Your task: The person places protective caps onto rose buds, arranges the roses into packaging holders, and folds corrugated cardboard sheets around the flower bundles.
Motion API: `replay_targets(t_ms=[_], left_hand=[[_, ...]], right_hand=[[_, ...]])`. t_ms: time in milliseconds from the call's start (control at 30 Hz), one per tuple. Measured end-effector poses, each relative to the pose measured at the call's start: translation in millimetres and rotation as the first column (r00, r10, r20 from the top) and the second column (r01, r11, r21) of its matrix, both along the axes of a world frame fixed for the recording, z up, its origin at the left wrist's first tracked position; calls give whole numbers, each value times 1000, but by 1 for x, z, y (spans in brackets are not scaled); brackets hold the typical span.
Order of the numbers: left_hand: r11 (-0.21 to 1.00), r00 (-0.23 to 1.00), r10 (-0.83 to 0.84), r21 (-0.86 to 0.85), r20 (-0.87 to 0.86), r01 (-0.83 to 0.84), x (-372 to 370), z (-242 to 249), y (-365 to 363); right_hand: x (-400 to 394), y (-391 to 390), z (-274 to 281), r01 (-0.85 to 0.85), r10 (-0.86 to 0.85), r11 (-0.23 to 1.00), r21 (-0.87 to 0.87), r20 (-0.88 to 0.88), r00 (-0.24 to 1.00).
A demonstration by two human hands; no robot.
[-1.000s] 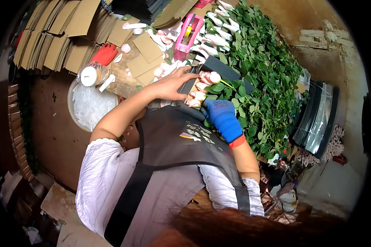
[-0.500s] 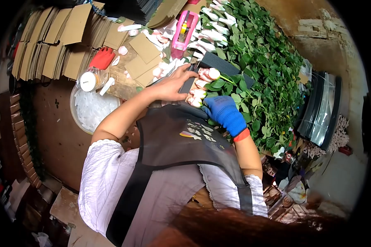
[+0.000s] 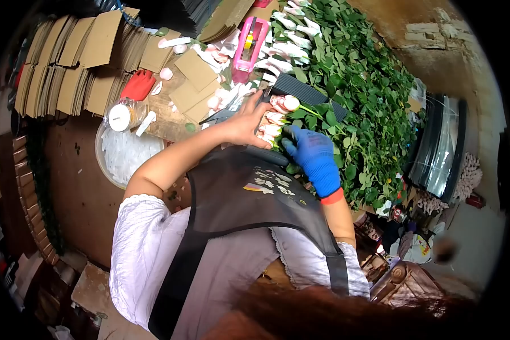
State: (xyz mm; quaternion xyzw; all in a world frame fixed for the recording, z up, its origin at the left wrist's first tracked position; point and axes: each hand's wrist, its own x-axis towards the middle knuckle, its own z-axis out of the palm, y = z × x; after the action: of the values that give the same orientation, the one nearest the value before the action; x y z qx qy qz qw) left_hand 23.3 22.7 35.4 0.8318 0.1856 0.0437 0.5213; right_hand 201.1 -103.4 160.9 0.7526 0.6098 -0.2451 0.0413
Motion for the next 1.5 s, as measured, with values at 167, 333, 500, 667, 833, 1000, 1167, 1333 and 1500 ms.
replay_targets(t_ms=[167, 333, 500, 667, 833, 1000, 1167, 1333, 1500], left_hand=[[999, 997, -44, -10, -57, 43, 2, 12, 4], [992, 994, 106, -63, -9, -107, 8, 0, -1], [968, 962, 249, -12, 108, -249, 10, -5, -14], [962, 946, 271, -74, 178, -262, 9, -14, -19], [962, 945, 270, -86, 184, -258, 11, -15, -17], [913, 907, 404, -110, 118, -392, 26, -6, -24], [891, 879, 453, -51, 148, -450, 26, -4, -26], [885, 874, 462, -21, 152, -464, 28, -10, -26], [895, 882, 445, -32, 154, -446, 27, -4, -27]], right_hand=[[3, 3, -41, -71, 72, 997, -7, 58, 996], [3, -2, -48, -138, 139, 990, -23, 58, 989], [3, -9, -14, -107, 107, 994, 33, 6, 994], [10, 7, -34, 102, -106, 991, 85, 42, 994], [25, 3, -52, 71, -60, 990, 122, -91, 994], [16, -2, -46, -56, 48, 994, 95, 88, 995], [10, 3, -39, 165, -196, 963, 211, 137, 971], [26, 23, -52, 123, -142, 982, 141, 140, 980], [26, 25, -47, 71, -81, 994, 80, 131, 988]])
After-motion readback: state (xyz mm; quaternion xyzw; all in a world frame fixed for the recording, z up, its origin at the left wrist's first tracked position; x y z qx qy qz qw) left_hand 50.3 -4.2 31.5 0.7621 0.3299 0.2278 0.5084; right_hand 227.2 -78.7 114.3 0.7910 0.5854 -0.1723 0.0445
